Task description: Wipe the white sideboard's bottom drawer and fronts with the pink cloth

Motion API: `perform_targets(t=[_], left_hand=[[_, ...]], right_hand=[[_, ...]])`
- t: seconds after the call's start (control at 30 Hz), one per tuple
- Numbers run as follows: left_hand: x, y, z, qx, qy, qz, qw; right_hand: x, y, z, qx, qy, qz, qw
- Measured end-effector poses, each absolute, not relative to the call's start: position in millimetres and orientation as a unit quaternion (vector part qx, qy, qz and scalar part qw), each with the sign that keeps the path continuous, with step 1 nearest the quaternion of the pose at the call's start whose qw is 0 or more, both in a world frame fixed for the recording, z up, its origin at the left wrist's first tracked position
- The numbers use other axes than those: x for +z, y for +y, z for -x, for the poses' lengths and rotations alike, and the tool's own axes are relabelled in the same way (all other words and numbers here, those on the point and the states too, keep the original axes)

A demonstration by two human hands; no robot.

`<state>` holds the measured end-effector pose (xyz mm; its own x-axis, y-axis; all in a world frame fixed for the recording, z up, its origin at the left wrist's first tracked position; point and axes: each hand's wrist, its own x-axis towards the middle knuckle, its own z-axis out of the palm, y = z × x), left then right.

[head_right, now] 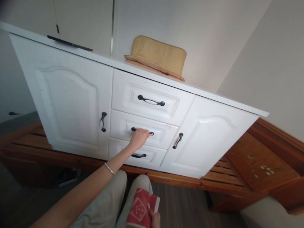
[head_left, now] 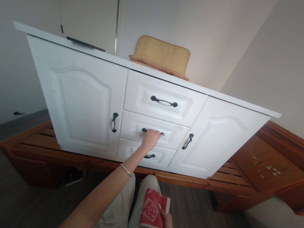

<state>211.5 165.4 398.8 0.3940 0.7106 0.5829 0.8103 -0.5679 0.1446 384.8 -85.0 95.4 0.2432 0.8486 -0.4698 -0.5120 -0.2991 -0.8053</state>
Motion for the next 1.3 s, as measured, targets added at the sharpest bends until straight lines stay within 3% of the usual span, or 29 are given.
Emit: perform_targets(t=[0.37,0.9,1.3], left_hand=[[401,150,-212,-0.298,-0.469,0.827,0.082],[392,-42,-177,-0.305,-0.423,0.847,0.104],[399,-58,-166,-0.291,-0.416,0.862,0.021]], right_hand=[[103,-86,-383,0.599,-0.134,0.536,0.580],[124,-88,-381,0.617,-0.142,0.526,0.568],[127,-96,-382,0.684,-0.118,0.439,0.571]])
